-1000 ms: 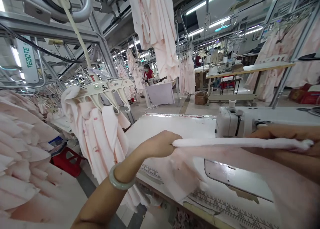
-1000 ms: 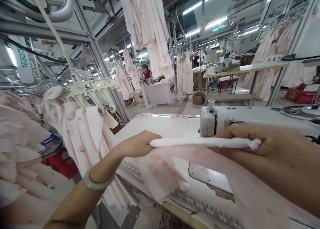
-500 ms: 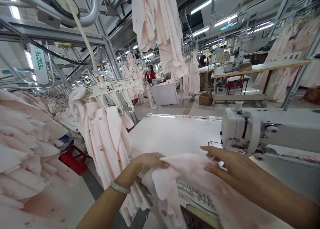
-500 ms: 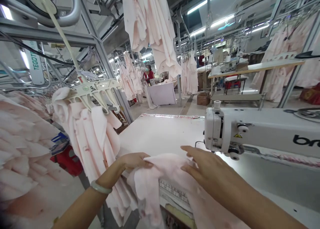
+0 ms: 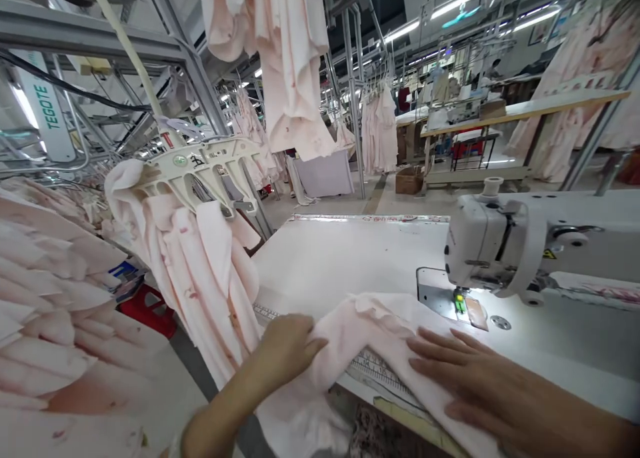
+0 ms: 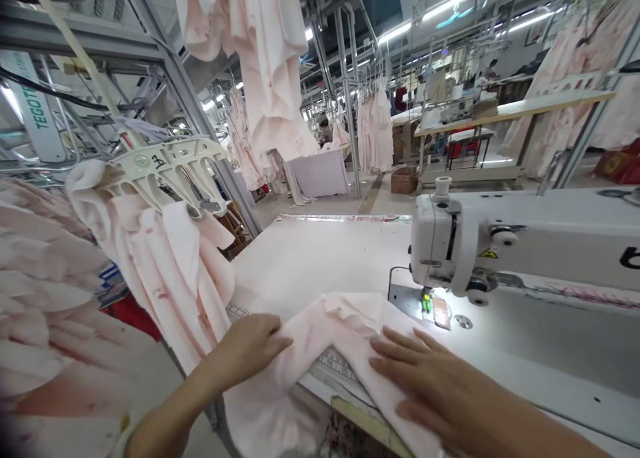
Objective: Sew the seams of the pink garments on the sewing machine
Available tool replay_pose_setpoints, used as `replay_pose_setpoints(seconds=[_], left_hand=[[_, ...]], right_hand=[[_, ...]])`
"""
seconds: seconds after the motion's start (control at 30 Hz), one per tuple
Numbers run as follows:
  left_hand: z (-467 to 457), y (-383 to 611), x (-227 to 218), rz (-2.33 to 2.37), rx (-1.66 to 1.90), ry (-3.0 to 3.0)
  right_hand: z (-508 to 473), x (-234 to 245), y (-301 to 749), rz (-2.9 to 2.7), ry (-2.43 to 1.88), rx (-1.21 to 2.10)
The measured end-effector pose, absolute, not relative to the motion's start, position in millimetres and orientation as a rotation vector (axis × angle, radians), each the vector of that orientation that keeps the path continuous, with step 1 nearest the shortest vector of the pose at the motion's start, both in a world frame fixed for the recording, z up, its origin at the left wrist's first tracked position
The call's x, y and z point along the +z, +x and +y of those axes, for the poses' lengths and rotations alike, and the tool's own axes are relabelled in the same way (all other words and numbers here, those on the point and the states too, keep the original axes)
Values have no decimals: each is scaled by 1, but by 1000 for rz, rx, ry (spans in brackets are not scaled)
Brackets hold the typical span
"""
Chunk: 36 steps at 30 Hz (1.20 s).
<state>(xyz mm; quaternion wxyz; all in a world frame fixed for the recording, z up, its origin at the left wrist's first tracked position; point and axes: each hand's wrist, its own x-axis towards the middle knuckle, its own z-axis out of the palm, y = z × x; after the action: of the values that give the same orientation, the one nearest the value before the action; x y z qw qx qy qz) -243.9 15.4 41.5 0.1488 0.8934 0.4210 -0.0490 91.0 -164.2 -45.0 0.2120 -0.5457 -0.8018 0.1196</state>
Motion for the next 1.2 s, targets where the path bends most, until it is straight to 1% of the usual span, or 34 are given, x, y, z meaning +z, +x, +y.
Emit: replay_pose_setpoints(seconds=[0.03, 0.07, 0.13, 0.17, 0.2, 0.27, 0.37, 0.4, 0.47, 0.53, 0.6, 0.7, 0.8, 0.93, 1.07, 1.13, 1.2], left_hand=[[7, -227, 43, 1082, -22, 2686], [1, -209, 42, 854, 73, 2761], [-5, -172, 32, 361, 120, 2809], [-4, -155, 24, 217, 89, 2825], [0, -141, 17, 176, 34, 2855], [10, -118, 6, 315, -66, 2941], [20, -102, 0, 585, -22, 3073], [20, -100, 0, 564, 41, 3112], [15, -97, -1, 309, 131, 3140], [6, -95, -7, -12, 122, 3074], [0, -90, -16, -149, 81, 2968], [-1, -80, -28, -133, 82, 2836], [5, -65, -31, -163, 86, 2776], [9, -49, -28, -224, 133, 2877], [8, -48, -32, -453, 177, 3011], [8, -51, -35, -463, 195, 3026], [8, -52, -38, -428, 204, 3010]], right_hand=[[-158, -38, 95, -2277, -1502, 339], [-153, -32, 100, -2329, -1474, 325], [-146, -28, 108, -2384, -1406, 227], [-145, -28, 113, -2379, -1380, 159], [-145, -30, 118, -2363, -1362, 95], [-152, -35, 128, -2329, -1346, 0], [-167, -43, 140, -2293, -1344, -134], [-172, -44, 142, -2278, -1351, -183], [-178, -45, 144, -2236, -1365, -250], [-181, -43, 144, -2194, -1364, -268], [-183, -41, 143, -2158, -1368, -249], [-185, -42, 147, -2111, -1392, -199], [-188, -47, 158, -2065, -1432, -169], [-191, -54, 172, -2093, -1511, -141], [-192, -55, 177, -2103, -1551, -109], [-193, -53, 176, -2141, -1538, -85], [-194, -52, 175, -2193, -1494, -137]])
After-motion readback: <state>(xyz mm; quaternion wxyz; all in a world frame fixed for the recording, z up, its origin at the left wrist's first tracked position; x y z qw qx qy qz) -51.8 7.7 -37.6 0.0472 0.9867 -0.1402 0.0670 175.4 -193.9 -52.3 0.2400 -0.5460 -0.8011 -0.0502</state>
